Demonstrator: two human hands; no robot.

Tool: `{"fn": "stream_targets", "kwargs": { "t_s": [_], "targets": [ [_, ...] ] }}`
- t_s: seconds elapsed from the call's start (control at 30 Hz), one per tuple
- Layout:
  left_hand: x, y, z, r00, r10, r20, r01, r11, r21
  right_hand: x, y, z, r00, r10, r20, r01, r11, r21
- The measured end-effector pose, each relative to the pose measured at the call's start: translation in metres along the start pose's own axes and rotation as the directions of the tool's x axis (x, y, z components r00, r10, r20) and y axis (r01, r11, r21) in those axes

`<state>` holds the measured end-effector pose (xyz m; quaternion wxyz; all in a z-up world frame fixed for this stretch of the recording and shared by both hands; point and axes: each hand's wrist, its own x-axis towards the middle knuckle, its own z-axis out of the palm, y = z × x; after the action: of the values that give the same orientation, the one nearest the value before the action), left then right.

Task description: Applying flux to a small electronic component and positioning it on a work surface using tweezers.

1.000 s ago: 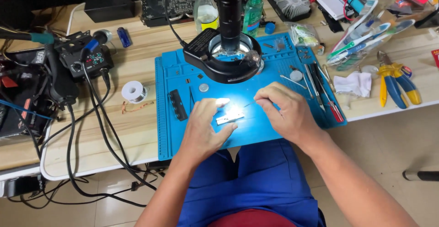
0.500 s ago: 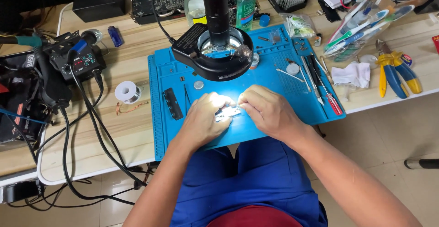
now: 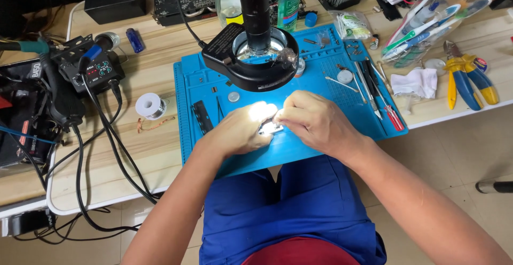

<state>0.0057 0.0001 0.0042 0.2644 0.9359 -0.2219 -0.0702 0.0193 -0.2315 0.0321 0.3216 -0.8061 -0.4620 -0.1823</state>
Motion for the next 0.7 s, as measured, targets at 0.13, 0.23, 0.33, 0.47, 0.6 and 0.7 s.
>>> {"fn": "stream_targets", "kwargs": {
  "t_s": [0.13, 0.23, 0.33, 0.47, 0.6, 0.7],
  "targets": [
    [0.008, -0.017, 0.009, 0.992, 0.122, -0.013, -0.122, 0.992, 0.000, -0.002, -0.002, 0.000, 1.000, -0.003, 0.003, 0.003, 1.000, -0.025],
    [0.005, -0.024, 0.016, 0.994, 0.110, -0.017, -0.110, 0.994, 0.000, -0.001, -0.004, 0.002, 1.000, -0.025, 0.010, 0.026, 0.998, -0.049],
    [0.003, -0.024, 0.017, 0.996, 0.087, -0.030, -0.087, 0.996, 0.002, -0.002, -0.003, 0.004, 0.998, -0.059, 0.023, 0.061, 0.994, -0.095],
    [0.000, -0.032, 0.026, 0.992, 0.118, -0.036, -0.117, 0.993, 0.013, 0.000, -0.004, 0.002, 0.993, -0.107, 0.049, 0.114, 0.981, -0.155],
    [0.005, -0.026, 0.018, 0.990, 0.127, -0.055, -0.128, 0.992, -0.005, 0.002, -0.005, 0.003, 0.991, -0.122, 0.057, 0.132, 0.968, -0.214],
    [0.007, -0.028, 0.022, 0.988, 0.143, -0.065, -0.143, 0.990, 0.003, 0.000, -0.003, 0.005, 0.987, -0.139, 0.081, 0.155, 0.954, -0.256]
  ]
}}
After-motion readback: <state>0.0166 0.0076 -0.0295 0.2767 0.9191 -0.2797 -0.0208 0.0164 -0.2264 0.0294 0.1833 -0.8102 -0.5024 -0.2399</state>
